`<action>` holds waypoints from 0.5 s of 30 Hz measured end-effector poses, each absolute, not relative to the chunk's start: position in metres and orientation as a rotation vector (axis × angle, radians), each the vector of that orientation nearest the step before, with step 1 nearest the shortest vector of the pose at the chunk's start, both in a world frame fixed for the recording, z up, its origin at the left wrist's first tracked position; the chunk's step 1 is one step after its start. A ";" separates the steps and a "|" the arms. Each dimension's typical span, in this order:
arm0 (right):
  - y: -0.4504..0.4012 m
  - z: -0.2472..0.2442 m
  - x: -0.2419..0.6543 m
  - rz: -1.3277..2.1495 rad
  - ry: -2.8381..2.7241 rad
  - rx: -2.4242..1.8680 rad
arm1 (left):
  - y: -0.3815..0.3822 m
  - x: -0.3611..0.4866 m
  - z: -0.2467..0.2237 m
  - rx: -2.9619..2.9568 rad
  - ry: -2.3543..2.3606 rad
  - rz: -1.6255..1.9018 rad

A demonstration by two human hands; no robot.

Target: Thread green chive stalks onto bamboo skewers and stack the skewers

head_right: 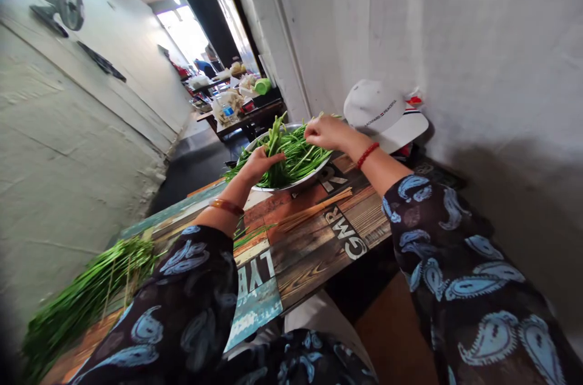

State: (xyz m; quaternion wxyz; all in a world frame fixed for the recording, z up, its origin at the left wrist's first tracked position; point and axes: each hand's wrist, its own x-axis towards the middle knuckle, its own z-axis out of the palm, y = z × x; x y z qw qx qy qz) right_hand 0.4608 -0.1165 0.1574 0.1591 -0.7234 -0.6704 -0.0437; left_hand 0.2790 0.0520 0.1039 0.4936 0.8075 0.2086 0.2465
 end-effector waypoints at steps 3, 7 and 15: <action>-0.106 0.136 0.440 -0.035 -2.136 -2.099 | 0.051 0.276 0.108 1.943 0.504 0.590; -0.082 0.118 0.414 0.046 -2.196 -2.236 | 0.051 0.271 0.112 2.029 0.476 0.557; -0.077 0.115 0.428 0.231 -2.193 -2.424 | 0.050 0.255 0.119 1.975 0.498 0.554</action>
